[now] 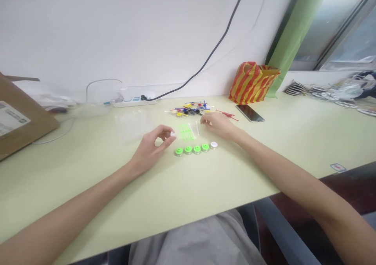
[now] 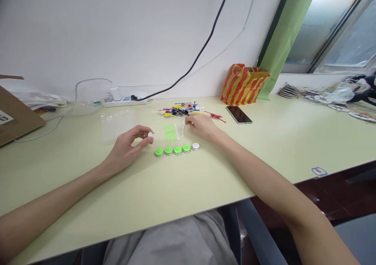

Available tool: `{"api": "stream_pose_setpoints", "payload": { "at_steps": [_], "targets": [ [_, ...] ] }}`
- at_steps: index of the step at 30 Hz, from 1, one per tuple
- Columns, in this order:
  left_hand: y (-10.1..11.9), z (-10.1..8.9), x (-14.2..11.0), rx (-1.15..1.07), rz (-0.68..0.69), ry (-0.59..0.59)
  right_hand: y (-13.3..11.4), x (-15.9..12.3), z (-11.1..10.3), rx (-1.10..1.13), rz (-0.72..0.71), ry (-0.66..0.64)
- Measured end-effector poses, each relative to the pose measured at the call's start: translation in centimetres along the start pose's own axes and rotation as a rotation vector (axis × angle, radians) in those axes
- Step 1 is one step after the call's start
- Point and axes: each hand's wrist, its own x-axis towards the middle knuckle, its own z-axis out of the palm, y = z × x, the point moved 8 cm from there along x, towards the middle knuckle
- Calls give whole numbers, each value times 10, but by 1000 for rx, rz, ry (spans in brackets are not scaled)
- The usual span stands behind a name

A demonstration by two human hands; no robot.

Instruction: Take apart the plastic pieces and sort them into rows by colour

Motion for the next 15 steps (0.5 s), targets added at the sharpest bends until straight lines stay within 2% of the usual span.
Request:
{"api": "stream_pose_setpoints", "payload": {
  "at_steps": [4, 10, 15],
  "targets": [
    [0, 2, -1, 6, -10, -21, 0, 3, 8, 130, 42, 43],
    [-6, -2, 3, -101, -76, 8, 7, 10, 22, 179, 75, 58],
    [-11, -3, 6, -163, -97, 29, 4, 9, 21, 246, 20, 60]
  ]
}}
